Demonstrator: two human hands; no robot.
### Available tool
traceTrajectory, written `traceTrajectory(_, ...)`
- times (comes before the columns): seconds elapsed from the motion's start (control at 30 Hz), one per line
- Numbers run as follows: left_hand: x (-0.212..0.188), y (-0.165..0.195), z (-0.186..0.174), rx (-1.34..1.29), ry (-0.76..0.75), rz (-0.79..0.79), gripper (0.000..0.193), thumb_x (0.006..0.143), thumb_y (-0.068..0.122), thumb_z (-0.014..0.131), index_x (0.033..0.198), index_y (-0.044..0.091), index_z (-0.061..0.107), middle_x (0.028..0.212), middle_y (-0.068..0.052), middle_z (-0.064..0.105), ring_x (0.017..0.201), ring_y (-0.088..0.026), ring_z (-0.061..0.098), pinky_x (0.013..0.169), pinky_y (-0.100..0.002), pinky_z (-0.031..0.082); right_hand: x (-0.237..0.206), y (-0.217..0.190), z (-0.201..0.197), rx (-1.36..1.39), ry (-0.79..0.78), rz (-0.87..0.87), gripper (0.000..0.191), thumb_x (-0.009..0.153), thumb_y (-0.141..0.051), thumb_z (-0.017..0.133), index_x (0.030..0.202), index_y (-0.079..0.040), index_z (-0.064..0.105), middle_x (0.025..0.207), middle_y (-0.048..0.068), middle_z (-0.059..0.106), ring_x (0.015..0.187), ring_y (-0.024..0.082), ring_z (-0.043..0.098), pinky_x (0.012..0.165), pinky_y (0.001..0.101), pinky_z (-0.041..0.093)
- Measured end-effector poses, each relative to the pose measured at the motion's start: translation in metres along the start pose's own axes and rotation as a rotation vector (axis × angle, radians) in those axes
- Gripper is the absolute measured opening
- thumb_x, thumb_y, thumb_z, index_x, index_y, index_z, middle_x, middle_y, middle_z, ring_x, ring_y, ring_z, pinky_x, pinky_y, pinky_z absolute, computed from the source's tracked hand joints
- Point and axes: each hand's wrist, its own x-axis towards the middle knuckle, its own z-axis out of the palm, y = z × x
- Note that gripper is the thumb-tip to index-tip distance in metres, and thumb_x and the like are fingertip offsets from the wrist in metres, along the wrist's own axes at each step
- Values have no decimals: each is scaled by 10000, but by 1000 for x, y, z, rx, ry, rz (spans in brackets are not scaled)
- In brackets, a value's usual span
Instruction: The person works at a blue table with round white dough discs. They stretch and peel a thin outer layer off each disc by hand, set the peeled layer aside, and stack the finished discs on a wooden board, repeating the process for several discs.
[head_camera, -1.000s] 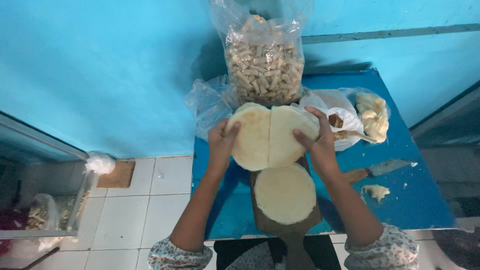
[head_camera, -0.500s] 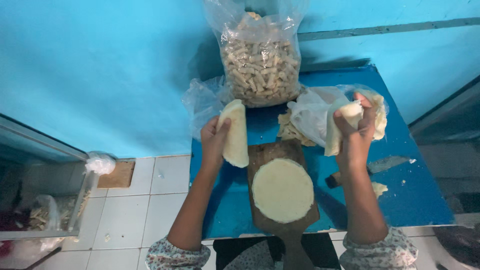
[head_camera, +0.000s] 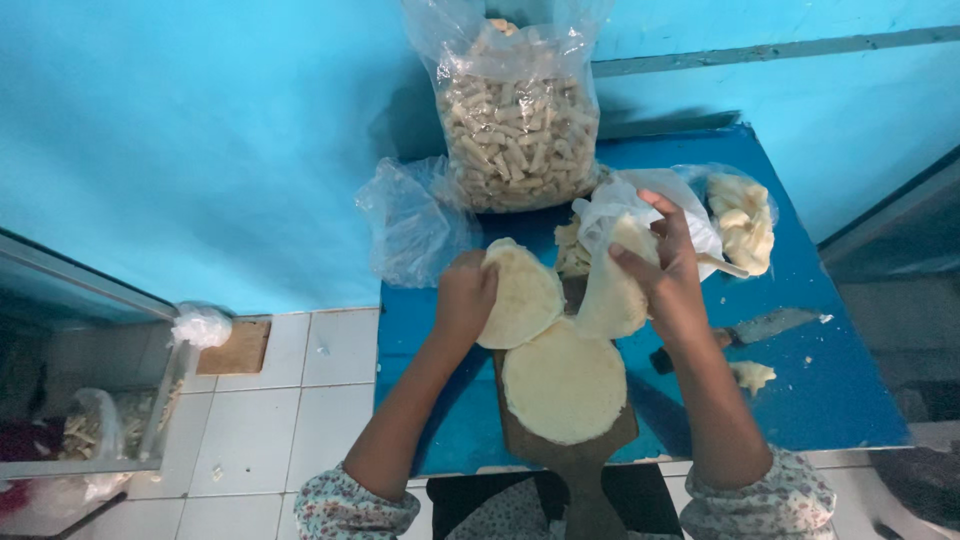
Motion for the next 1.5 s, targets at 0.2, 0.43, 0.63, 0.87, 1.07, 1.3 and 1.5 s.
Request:
traceTrajectory(0.2, 4, 32, -20, 177, -37, -16, 299, 891, 126, 677, 1146, -29, 664, 1013, -207, 653, 912, -424, 643, 732, -515, 527, -1, 3, 3, 39, -63, 23, 750, 867, 65, 678, 1521, -124, 364, 1345, 159, 563, 1221, 262, 626, 964, 394, 568)
traceTrajectory(0.43, -7, 85, -45, -354, 38, 212, 247, 926, 111, 763, 1133, 64, 637, 1190, -116, 664, 1081, -311, 677, 857, -401, 577, -7, 22, 11, 130, -112, 72, 814, 841, 111, 697, 1533, -116, 334, 1258, 166, 646, 1136, 234, 657, 943, 369, 568)
traceTrajectory(0.63, -11, 107, -50, -648, -65, 86, 361, 833, 108, 844, 1107, 45, 618, 1147, -106, 629, 1032, -217, 682, 763, -299, 626, -19, 43, 23, 245, -236, 83, 852, 857, 131, 693, 1564, -156, 313, 1088, 58, 595, 999, 166, 653, 816, 284, 551)
traceTrajectory(0.87, -16, 96, -37, -833, -92, -148, 177, 911, 54, 762, 1049, -5, 667, 1044, -61, 691, 968, -146, 730, 810, -306, 651, -23, 42, 24, 260, -207, 120, 782, 870, 114, 682, 1532, -143, 355, 990, 53, 624, 911, 164, 682, 793, 298, 574)
traceTrajectory(1.07, -18, 74, -22, -943, -133, -310, 81, 958, 41, 724, 996, -16, 681, 946, -49, 724, 888, -109, 724, 782, -264, 596, -23, 40, 27, 161, -165, 135, 753, 889, 109, 682, 1534, -131, 376, 1011, 39, 622, 934, 111, 632, 790, 250, 518)
traceTrajectory(1.3, -18, 56, -13, -1031, 28, -426, 40, 1002, 34, 686, 997, 3, 661, 925, -12, 690, 834, -74, 648, 738, -243, 531, -21, 43, 28, 168, -206, 146, 703, 880, 53, 656, 1508, -127, 397, 953, 39, 592, 869, 123, 620, 786, 278, 553)
traceTrajectory(1.5, -20, 71, -18, -1102, -15, -303, 74, 990, 42, 689, 1009, 14, 624, 948, 9, 665, 883, -58, 653, 785, -232, 551, -20, 44, 30, 169, -186, 233, 664, 891, -57, 653, 1500, -119, 397, 958, 20, 597, 858, 112, 617, 741, 267, 529)
